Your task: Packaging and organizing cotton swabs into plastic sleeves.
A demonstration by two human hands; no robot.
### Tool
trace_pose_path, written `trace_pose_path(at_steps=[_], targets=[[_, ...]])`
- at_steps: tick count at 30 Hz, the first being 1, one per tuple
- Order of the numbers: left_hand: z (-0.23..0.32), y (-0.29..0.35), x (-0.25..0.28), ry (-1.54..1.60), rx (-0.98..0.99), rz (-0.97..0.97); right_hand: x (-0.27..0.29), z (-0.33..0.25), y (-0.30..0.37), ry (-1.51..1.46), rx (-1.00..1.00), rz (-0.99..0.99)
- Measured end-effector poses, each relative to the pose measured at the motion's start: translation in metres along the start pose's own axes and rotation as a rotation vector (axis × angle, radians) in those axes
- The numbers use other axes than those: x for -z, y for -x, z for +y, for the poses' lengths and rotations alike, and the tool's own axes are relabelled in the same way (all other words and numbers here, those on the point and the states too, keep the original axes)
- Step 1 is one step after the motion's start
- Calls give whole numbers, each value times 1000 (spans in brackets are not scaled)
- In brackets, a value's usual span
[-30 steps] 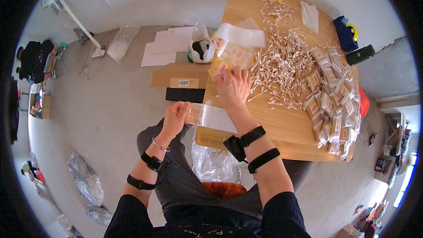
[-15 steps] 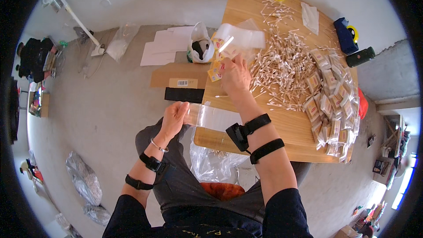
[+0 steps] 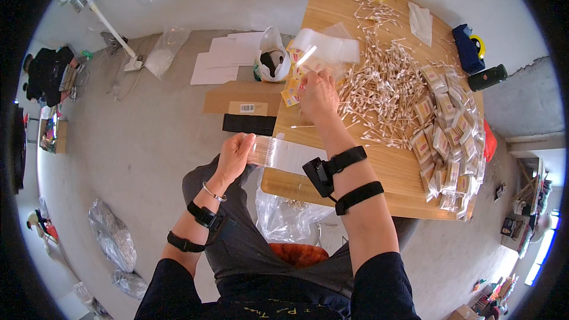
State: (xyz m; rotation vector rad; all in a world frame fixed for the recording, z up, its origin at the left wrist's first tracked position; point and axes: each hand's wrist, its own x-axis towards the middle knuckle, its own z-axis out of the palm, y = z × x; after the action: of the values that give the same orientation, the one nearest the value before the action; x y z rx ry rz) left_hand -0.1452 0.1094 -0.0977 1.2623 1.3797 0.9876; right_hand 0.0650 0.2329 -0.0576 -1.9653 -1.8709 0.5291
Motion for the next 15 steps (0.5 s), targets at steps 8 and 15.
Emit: trace_pose_path(at_steps=[8, 15], targets=[[-5, 1, 2, -54, 24, 11, -10, 5, 3, -41, 73, 80], [9, 0, 2, -86, 11, 7, -1, 4, 8, -444, 43, 159]])
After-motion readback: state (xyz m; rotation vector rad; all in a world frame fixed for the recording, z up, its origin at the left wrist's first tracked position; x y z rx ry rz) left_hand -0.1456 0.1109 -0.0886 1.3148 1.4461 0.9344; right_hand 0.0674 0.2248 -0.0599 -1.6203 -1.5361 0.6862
